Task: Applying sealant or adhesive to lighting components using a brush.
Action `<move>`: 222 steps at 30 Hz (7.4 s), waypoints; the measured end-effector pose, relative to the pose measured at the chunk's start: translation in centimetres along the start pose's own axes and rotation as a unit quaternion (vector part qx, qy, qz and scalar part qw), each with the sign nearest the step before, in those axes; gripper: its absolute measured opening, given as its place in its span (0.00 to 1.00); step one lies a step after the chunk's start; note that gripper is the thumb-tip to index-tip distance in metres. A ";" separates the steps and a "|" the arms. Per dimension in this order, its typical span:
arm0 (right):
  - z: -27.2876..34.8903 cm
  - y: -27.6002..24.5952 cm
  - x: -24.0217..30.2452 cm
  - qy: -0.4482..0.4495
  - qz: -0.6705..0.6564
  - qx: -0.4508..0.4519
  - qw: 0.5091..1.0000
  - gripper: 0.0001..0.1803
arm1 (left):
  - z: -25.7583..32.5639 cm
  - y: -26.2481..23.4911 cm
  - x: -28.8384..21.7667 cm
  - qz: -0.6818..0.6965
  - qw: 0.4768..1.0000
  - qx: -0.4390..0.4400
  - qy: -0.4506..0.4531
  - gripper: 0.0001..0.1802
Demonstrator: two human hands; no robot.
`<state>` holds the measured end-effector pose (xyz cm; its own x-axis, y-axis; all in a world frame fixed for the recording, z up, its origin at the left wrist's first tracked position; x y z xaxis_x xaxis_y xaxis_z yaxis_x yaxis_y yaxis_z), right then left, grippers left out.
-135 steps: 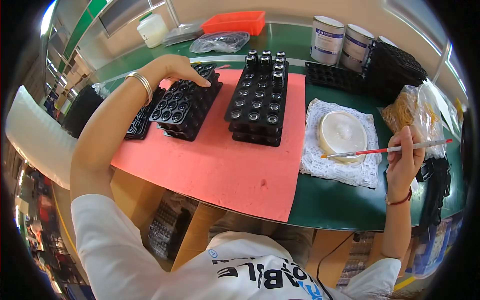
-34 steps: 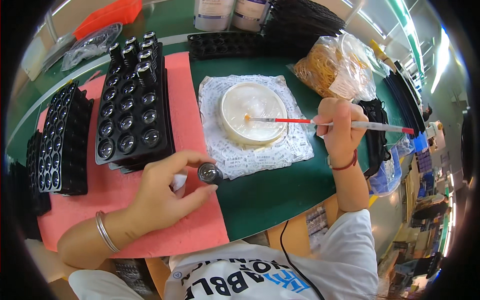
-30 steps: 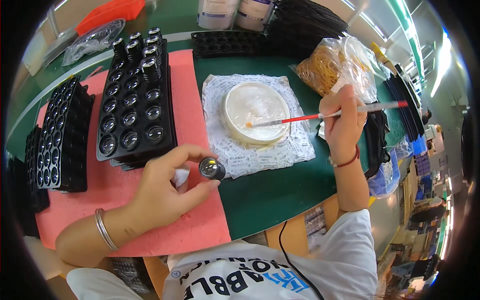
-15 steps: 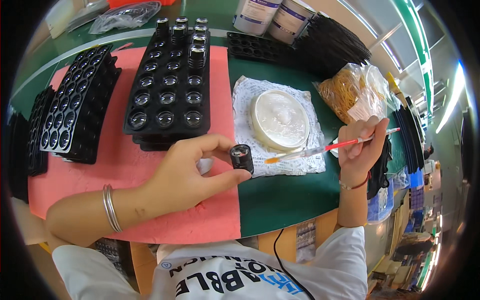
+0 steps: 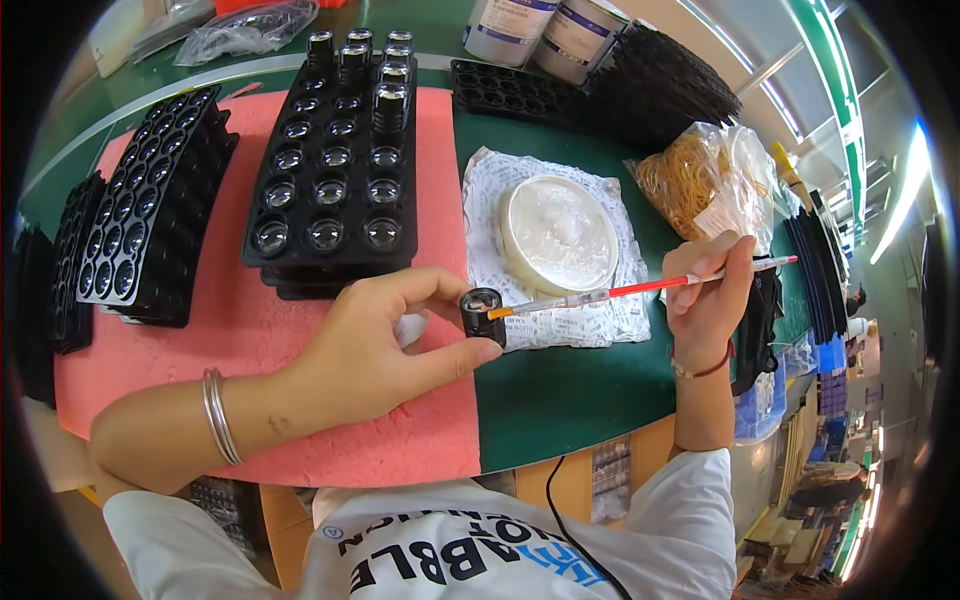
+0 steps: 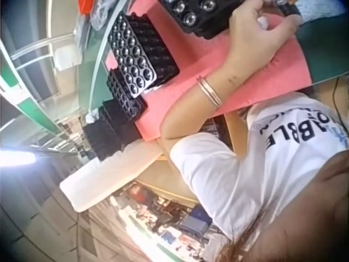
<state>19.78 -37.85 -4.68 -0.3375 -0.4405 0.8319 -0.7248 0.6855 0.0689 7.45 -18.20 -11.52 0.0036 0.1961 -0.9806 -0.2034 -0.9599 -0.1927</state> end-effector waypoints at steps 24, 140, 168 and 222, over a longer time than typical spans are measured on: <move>0.1 1.8 2.7 -0.094 0.403 0.078 0.907 0.19 | 0.3 0.3 -0.5 -0.001 1.000 0.001 0.024 0.13; -0.5 -0.1 -0.9 0.027 -0.048 0.010 0.998 0.22 | 0.1 0.6 0.1 0.010 1.000 0.030 -0.003 0.15; -0.5 -0.6 -0.9 0.051 0.013 -0.024 0.998 0.22 | 0.1 0.7 -0.2 -0.013 1.000 0.018 0.014 0.12; -0.4 -0.6 -0.8 0.050 0.008 -0.028 0.998 0.23 | 0.1 0.8 -0.1 0.007 0.999 0.029 -0.013 0.12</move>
<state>20.77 -37.67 -5.19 -0.2840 -0.3713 0.8840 -0.6847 0.7240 0.0841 7.16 -18.95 -11.56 -0.0247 0.1895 -0.9816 -0.2598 -0.9494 -0.1767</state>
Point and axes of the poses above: each hand's wrist, its own z-axis away from the middle knuckle, its own y-axis out of the palm, x = y × z, the point moved 9 cm from there along -z, towards the middle knuckle, and after that the axes turned 11 degrees about x, right-handed, at the moved point
